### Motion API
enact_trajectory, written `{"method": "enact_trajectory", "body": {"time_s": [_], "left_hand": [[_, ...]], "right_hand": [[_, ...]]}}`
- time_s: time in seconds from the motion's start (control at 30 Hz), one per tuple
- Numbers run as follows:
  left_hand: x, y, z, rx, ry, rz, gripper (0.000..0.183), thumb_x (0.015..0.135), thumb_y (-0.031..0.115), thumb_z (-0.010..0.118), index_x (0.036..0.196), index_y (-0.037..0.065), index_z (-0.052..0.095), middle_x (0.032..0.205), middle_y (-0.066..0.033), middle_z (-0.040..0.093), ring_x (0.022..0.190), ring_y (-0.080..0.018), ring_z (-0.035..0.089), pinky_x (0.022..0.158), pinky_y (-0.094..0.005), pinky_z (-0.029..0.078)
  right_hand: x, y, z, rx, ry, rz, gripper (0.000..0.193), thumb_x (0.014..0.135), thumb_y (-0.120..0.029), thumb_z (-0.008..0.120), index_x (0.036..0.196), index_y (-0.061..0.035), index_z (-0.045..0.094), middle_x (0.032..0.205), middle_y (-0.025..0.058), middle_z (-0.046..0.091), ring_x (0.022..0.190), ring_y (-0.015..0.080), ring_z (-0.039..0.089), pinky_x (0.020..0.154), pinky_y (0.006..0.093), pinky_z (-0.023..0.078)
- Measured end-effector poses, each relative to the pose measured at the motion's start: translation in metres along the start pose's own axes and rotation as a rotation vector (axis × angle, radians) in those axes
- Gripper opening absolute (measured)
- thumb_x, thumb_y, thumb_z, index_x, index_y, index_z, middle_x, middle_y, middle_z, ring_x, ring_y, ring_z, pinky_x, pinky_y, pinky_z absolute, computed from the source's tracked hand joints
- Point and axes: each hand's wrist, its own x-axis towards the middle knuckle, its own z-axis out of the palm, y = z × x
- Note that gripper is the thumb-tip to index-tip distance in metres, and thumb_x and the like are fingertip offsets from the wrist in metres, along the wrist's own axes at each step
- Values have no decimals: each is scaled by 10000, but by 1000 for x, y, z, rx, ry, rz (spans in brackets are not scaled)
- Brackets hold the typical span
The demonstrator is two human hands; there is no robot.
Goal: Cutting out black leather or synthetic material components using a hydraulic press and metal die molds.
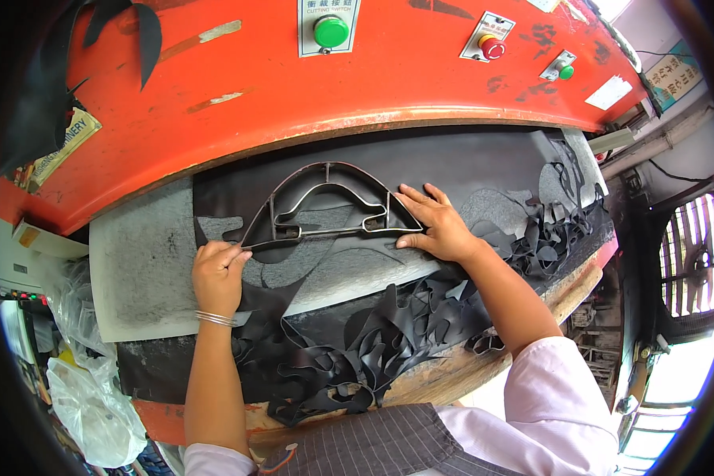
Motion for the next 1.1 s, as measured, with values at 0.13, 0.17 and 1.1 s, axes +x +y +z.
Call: {"method": "enact_trajectory", "body": {"time_s": [0.13, 0.17, 1.1], "left_hand": [[1, 3, 2, 7, 5, -6, 131, 720, 80, 761, 814, 1, 718, 804, -77, 646, 778, -239, 594, 719, -348, 467], [0, 5, 0, 18, -1, -4, 130, 721, 82, 761, 812, 0, 717, 807, -77, 648, 779, -239, 595, 721, -349, 468], [-48, 266, -12, 45, 39, 319, 337, 862, 187, 637, 593, 57, 481, 622, -130, 481, 584, -332, 486, 533, -437, 383]], "right_hand": [[0, 4, -1, 1, 24, -20, 789, 740, -474, 730, 1382, -92, 474, 1369, 219, 498, 1315, 324, 433, 1136, 494, 235], [-2, 2, -3, -6, 21, -19, 789, 748, -485, 718, 1384, -89, 470, 1374, 222, 492, 1309, 330, 437, 1135, 494, 236], [-88, 79, -254, 173, 1461, 485, 675, 1009, -404, 413, 1484, 23, 194, 1553, 240, 124, 1459, 334, 92, 1156, 437, 167]]}}
